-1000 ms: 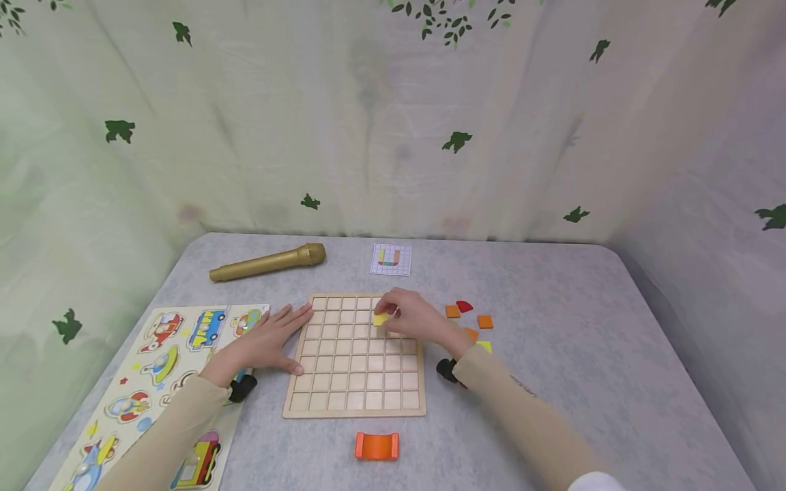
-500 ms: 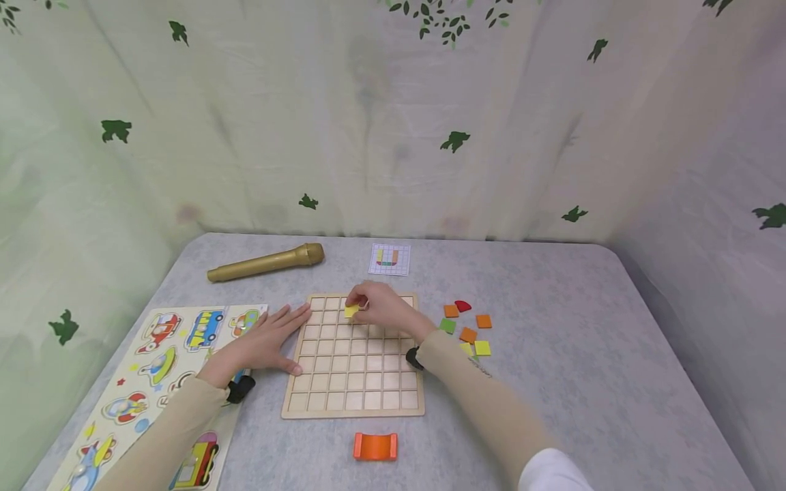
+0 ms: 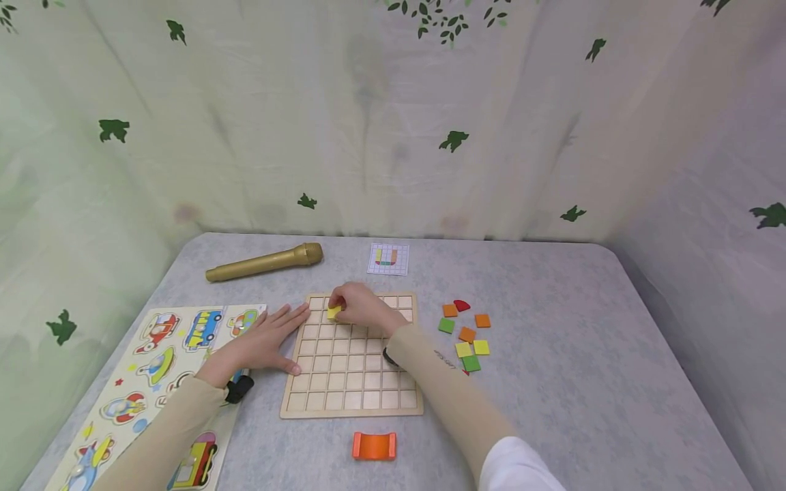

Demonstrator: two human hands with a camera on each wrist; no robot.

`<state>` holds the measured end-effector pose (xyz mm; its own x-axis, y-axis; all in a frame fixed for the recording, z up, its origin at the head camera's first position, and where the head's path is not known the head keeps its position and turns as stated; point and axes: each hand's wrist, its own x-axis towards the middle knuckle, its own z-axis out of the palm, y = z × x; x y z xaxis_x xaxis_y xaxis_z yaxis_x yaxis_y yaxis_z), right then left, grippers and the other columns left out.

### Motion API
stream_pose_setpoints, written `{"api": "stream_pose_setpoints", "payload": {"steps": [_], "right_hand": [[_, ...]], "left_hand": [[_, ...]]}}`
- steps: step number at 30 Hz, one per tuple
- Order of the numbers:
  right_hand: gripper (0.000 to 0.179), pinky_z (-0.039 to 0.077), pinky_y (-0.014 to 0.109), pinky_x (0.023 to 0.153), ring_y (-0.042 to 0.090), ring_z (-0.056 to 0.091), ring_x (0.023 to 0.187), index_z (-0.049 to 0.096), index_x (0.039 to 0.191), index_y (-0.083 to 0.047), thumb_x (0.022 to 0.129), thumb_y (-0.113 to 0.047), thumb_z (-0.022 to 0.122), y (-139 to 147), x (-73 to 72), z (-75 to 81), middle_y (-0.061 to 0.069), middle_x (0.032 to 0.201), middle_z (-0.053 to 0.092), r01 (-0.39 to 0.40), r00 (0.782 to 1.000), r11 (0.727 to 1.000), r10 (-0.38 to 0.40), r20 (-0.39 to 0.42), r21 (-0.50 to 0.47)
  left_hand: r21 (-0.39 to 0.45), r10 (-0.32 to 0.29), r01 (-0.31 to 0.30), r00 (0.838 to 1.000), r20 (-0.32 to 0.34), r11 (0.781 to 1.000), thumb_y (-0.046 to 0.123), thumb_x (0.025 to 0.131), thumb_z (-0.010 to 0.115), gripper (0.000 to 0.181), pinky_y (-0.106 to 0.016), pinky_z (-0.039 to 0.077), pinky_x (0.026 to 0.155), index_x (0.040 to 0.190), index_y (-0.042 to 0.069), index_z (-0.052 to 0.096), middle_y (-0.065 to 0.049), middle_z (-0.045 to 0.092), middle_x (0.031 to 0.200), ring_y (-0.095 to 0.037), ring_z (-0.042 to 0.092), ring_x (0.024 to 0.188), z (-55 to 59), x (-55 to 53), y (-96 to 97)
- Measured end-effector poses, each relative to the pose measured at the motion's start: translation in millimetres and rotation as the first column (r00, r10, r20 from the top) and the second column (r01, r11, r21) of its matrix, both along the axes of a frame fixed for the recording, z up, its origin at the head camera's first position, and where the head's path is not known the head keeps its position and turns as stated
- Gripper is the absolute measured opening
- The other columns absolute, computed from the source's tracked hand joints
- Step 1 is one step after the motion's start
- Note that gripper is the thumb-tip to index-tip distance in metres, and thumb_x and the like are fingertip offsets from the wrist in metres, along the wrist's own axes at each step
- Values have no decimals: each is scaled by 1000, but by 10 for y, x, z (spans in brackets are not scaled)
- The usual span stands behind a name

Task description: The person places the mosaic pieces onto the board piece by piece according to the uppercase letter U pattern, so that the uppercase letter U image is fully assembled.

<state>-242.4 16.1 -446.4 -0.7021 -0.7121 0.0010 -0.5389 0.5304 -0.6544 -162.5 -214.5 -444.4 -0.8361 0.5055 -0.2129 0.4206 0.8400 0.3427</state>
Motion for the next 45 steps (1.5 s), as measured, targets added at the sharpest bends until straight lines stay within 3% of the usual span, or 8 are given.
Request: {"api": "stream_pose_setpoints", "payload": {"steps": [10, 25, 34, 40, 45], "right_hand": [[13, 46, 23, 73, 13, 55, 82, 68, 99, -4, 86, -2, 68, -140, -7, 22, 3, 90, 63, 8, 1000, 995, -7, -6, 95], [16, 45, 23, 74, 13, 53, 81, 65, 96, -5, 83, -1, 72, -222, 8, 16, 3, 88, 59, 14, 1000, 993, -14, 6, 119], [18, 47, 23, 76, 13, 55, 83, 65, 101, -2, 84, 2, 65, -24, -29, 6, 4, 90, 61, 24, 996, 999, -22, 83, -23], [18, 48, 26, 80, 15, 57, 89, 64, 105, 1, 88, -1, 65, 260, -33, 71, 7, 97, 63, 68, 986, 990, -47, 162, -124], [20, 49, 28, 80, 17, 58, 88, 64, 107, 4, 88, -2, 66, 553, -34, 104, 13, 99, 64, 93, 982, 982, -63, 177, -166]], "left_hand": [[8, -43, 43, 999, -10, 999, 49, 71, 79, 108, -61, 15, 109, 148, -5, 26, -20, 19, 156, -42, 16, 140, -3, -20, 1], [10, -44, 44, 999, 14, 999, 49, 72, 78, 108, -60, 17, 109, 148, -6, 24, -21, 17, 156, -42, 16, 140, -19, -26, -6], [9, -32, 32, 999, 27, 999, 46, 71, 80, 108, -58, 18, 110, 148, -6, 25, -21, 17, 155, -42, 17, 140, 6, -23, 7], [11, -26, 25, 999, 34, 1000, 45, 71, 80, 108, -57, 17, 110, 148, -6, 24, -21, 16, 156, -42, 16, 140, 9, -20, 15], [31, -50, 50, 999, 13, 998, 46, 71, 80, 108, -58, 18, 110, 147, -8, 25, -23, 17, 155, -44, 17, 139, 5, -20, 4]]}}
